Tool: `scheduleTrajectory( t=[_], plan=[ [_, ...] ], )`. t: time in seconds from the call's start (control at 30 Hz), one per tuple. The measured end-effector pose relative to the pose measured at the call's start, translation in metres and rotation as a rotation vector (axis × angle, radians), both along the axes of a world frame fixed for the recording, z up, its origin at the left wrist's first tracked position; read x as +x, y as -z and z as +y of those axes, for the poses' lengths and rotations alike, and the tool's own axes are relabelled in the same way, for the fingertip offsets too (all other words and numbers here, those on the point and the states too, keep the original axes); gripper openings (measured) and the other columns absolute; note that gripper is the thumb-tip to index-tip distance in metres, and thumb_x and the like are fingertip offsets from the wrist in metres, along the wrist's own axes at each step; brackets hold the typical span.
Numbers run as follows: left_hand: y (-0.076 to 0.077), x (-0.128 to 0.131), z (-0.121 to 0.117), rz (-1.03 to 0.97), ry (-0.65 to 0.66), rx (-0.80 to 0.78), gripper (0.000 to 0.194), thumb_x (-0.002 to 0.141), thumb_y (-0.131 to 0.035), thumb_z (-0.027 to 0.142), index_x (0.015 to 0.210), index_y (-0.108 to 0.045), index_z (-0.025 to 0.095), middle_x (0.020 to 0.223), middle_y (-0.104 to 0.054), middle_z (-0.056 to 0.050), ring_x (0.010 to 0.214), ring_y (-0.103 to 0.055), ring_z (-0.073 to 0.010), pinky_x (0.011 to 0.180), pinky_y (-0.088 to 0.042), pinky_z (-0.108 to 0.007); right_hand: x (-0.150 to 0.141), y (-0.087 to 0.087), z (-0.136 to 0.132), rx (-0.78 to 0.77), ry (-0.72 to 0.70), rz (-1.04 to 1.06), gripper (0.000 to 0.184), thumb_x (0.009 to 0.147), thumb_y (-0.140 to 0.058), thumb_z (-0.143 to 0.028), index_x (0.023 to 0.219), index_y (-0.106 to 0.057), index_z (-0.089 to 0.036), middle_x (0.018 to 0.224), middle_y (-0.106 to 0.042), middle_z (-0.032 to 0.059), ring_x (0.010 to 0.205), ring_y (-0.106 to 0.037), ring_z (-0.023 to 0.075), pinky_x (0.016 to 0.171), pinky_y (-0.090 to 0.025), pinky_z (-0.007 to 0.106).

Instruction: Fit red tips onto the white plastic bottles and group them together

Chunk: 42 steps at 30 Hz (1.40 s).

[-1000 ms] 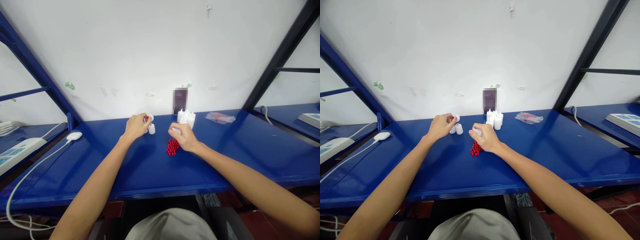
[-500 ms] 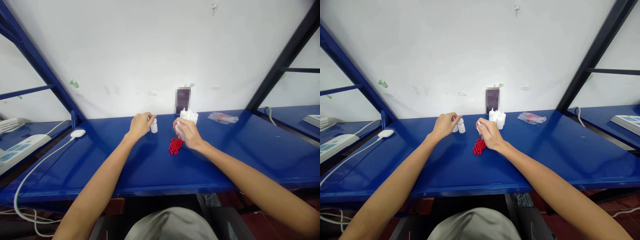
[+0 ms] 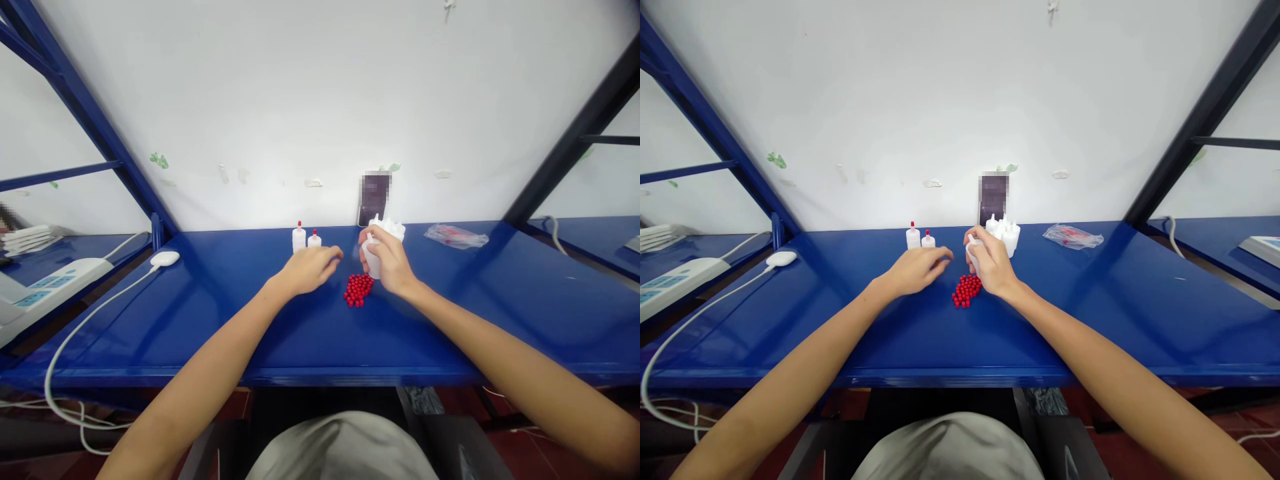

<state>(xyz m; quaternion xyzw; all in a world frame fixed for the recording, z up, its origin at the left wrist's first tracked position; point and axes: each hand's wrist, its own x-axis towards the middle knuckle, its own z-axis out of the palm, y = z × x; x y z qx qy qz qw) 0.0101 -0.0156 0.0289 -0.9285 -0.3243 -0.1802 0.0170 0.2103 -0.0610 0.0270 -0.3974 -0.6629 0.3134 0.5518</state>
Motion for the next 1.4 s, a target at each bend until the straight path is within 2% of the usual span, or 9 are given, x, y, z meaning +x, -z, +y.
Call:
scheduleTrajectory(
  t=[0.1, 0.27, 0.67, 0.87, 1.07, 1.27, 1.4],
  plan=[
    [0.011, 0.006, -0.005, 0.084, 0.124, -0.011, 0.034, 0.099, -0.039, 0.025, 0.127, -0.057, 0.022, 0.103, -0.064, -0.008, 0.091, -0.063, -0.0216, 0.076, -0.047, -0.031, 0.000, -0.001, 0.003, -0.040, -0.023, 0.083, 0.012, 0.077, -0.043, -0.025, 0.084, -0.052, -0.021, 0.059, -0.053, -0.0035, 0.046, -0.050, 0.0131, 0.045, -0.037, 0.026],
    [0.019, 0.012, -0.007, 0.132, 0.129, -0.015, 0.035, 0.100, -0.038, 0.028, 0.130, -0.056, 0.023, 0.101, -0.059, -0.008, 0.093, -0.061, -0.0221, 0.078, -0.047, -0.032, 0.004, -0.001, 0.008, -0.065, 0.048, 0.084, 0.010, 0.072, -0.046, -0.023, 0.078, -0.053, -0.021, 0.057, -0.052, -0.0034, 0.046, -0.048, 0.0130, 0.047, -0.038, 0.026],
    [0.017, 0.013, -0.010, 0.185, 0.116, 0.014, 0.033, 0.100, -0.034, 0.021, 0.124, -0.057, 0.024, 0.098, -0.057, -0.006, 0.085, -0.059, -0.0193, 0.070, -0.046, -0.029, 0.009, 0.014, 0.015, -0.028, 0.114, -0.150, 0.010, 0.075, -0.045, -0.026, 0.072, -0.053, -0.021, 0.064, -0.053, -0.0012, 0.056, -0.049, 0.0149, 0.054, -0.038, 0.028],
    [0.018, 0.015, -0.015, 0.173, 0.075, 0.029, 0.027, 0.101, -0.036, 0.026, 0.117, -0.057, 0.022, 0.100, -0.059, -0.006, 0.086, -0.060, -0.0193, 0.072, -0.047, -0.029, 0.010, 0.028, 0.014, -0.019, 0.147, -0.078, 0.010, 0.076, -0.045, -0.025, 0.072, -0.054, -0.021, 0.061, -0.051, -0.0025, 0.054, -0.048, 0.0143, 0.054, -0.037, 0.028],
    [0.018, 0.015, -0.015, 0.171, 0.090, 0.005, 0.029, 0.100, -0.037, 0.024, 0.121, -0.057, 0.023, 0.099, -0.059, -0.005, 0.088, -0.061, -0.0195, 0.073, -0.047, -0.029, 0.009, 0.033, 0.010, -0.020, 0.185, -0.043, 0.013, 0.080, -0.048, -0.029, 0.073, -0.055, -0.021, 0.061, -0.053, -0.0026, 0.054, -0.051, 0.0151, 0.054, -0.040, 0.028],
    [0.023, 0.016, -0.013, 0.096, 0.073, -0.015, 0.022, 0.099, -0.039, 0.024, 0.110, -0.058, 0.021, 0.099, -0.061, -0.005, 0.086, -0.062, -0.0198, 0.073, -0.047, -0.030, 0.006, 0.034, 0.005, 0.012, 0.258, -0.170, 0.010, 0.079, -0.047, -0.028, 0.075, -0.054, -0.022, 0.060, -0.055, -0.0025, 0.055, -0.053, 0.0165, 0.056, -0.040, 0.029],
    [0.024, 0.017, -0.014, -0.102, 0.023, -0.064, 0.020, 0.100, -0.039, 0.027, 0.110, -0.055, 0.021, 0.096, -0.064, -0.003, 0.082, -0.061, -0.0179, 0.068, -0.045, -0.029, 0.009, 0.032, 0.006, 0.054, 0.329, -0.295, 0.010, 0.081, -0.050, -0.029, 0.080, -0.056, -0.022, 0.058, -0.054, -0.0030, 0.054, -0.050, 0.0167, 0.057, -0.038, 0.030]
  ],
)
